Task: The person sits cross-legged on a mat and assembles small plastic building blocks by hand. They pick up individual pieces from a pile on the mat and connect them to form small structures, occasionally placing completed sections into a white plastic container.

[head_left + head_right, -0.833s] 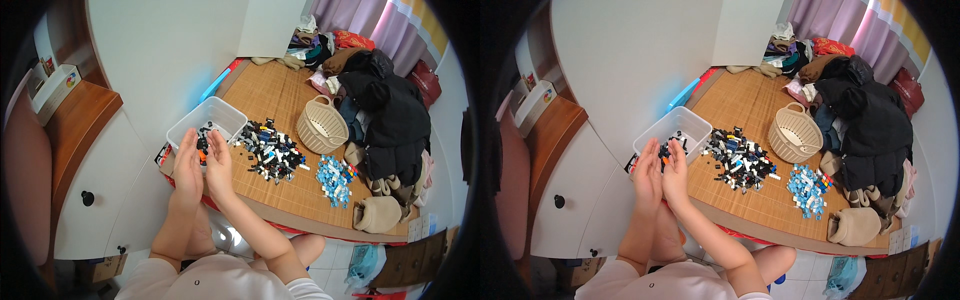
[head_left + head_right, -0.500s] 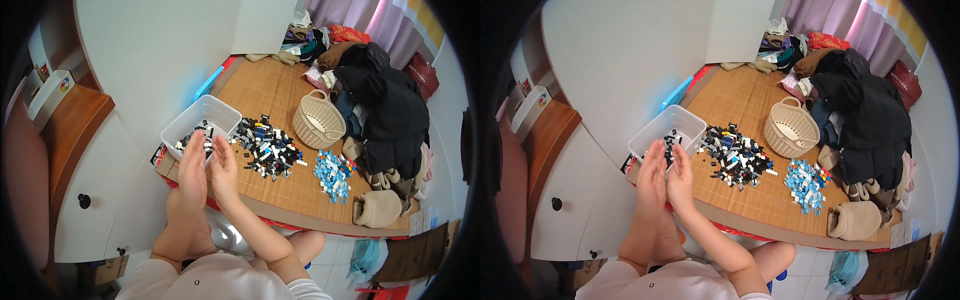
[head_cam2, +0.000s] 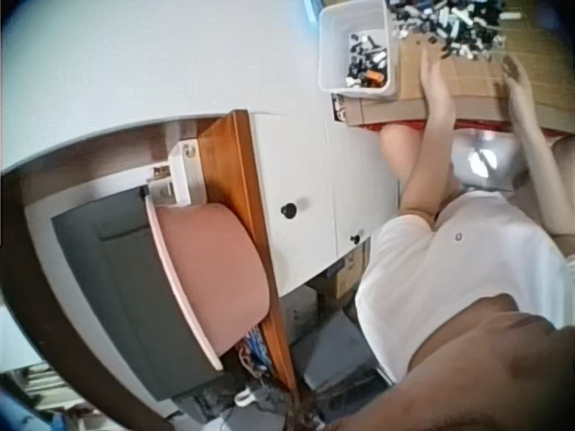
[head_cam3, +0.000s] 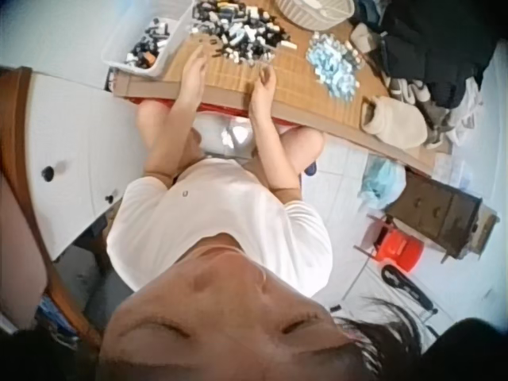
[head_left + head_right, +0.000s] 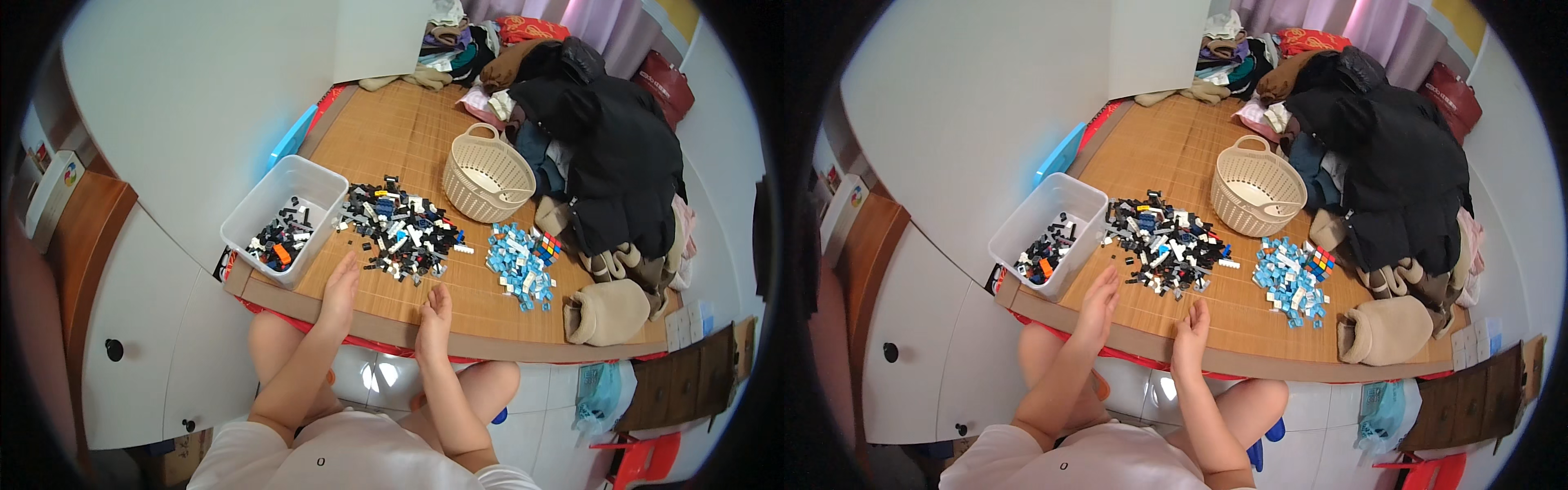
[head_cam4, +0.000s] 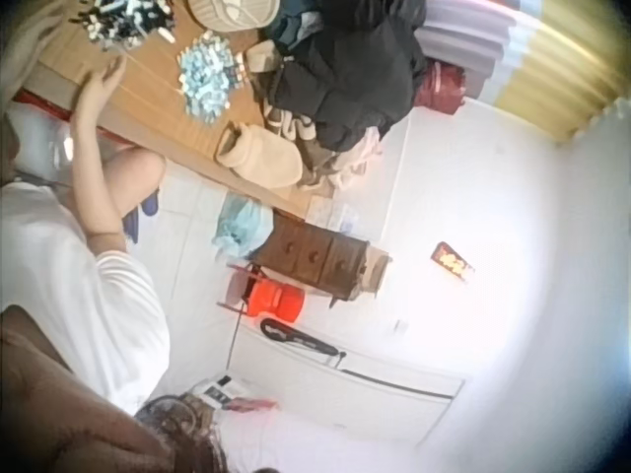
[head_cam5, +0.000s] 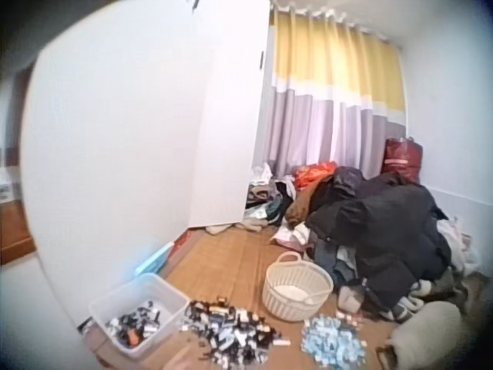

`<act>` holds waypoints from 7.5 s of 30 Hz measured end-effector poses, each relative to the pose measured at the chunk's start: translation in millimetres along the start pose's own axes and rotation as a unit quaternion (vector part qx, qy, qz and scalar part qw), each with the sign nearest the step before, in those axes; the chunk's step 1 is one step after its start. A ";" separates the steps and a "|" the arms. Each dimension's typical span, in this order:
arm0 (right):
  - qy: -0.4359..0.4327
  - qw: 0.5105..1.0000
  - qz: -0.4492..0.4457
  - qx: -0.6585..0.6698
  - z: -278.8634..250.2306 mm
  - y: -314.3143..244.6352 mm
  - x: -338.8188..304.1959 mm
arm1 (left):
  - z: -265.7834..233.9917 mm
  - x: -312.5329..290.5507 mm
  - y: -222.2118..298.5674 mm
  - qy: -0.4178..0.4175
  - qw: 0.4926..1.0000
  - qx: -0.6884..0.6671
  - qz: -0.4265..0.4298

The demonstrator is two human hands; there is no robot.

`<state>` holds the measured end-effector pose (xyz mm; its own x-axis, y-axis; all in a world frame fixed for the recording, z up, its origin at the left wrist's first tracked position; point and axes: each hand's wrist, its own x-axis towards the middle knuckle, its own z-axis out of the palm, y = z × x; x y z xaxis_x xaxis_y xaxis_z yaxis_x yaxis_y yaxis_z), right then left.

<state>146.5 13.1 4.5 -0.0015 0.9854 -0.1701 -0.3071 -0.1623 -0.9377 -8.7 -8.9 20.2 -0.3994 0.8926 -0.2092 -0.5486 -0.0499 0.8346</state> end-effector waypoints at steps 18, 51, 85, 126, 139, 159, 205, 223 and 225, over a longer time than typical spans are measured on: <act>-0.031 0.999 -0.010 -0.017 41.1 -0.3 8.1 | 43.2 -4.7 -21.9 -0.064 0.996 -0.007 -0.069; -0.084 0.993 0.079 -0.018 32.8 6.6 -9.5 | 21.0 -24.1 -38.0 -0.057 0.998 0.008 -0.030; -0.063 0.992 0.055 0.089 30.9 10.9 -26.5 | 40.6 -43.2 -41.2 -0.023 0.988 -0.144 -0.045; -0.350 0.936 0.019 0.046 190.5 -44.6 -57.6 | -28.0 -47.6 118.6 0.060 0.957 -0.090 0.270; -0.208 0.976 -0.058 0.017 113.9 -25.7 -32.7 | 3.5 -54.3 63.5 -0.069 0.986 -0.012 0.149; 0.035 0.917 -0.164 -0.363 7.8 14.4 79.1 | 2.2 88.0 -33.3 -0.002 0.952 0.275 0.134; -0.089 0.994 0.041 -0.042 31.7 10.6 -16.4 | 28.3 -35.7 -40.5 -0.072 0.992 -0.038 -0.093; -0.086 0.995 0.050 -0.008 33.4 6.5 -31.5 | 39.1 -47.4 -44.0 -0.034 0.997 -0.050 -0.040; -0.081 0.996 0.044 -0.005 31.8 8.8 -31.7 | 40.1 -48.5 -43.6 -0.027 0.997 -0.056 -0.044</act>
<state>113.6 -17.9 11.3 -0.1812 0.9624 -0.2023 -0.2900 -0.2488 -0.9241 64.0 -32.1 14.4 -0.3078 0.9184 -0.2485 -0.6588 -0.0173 0.7521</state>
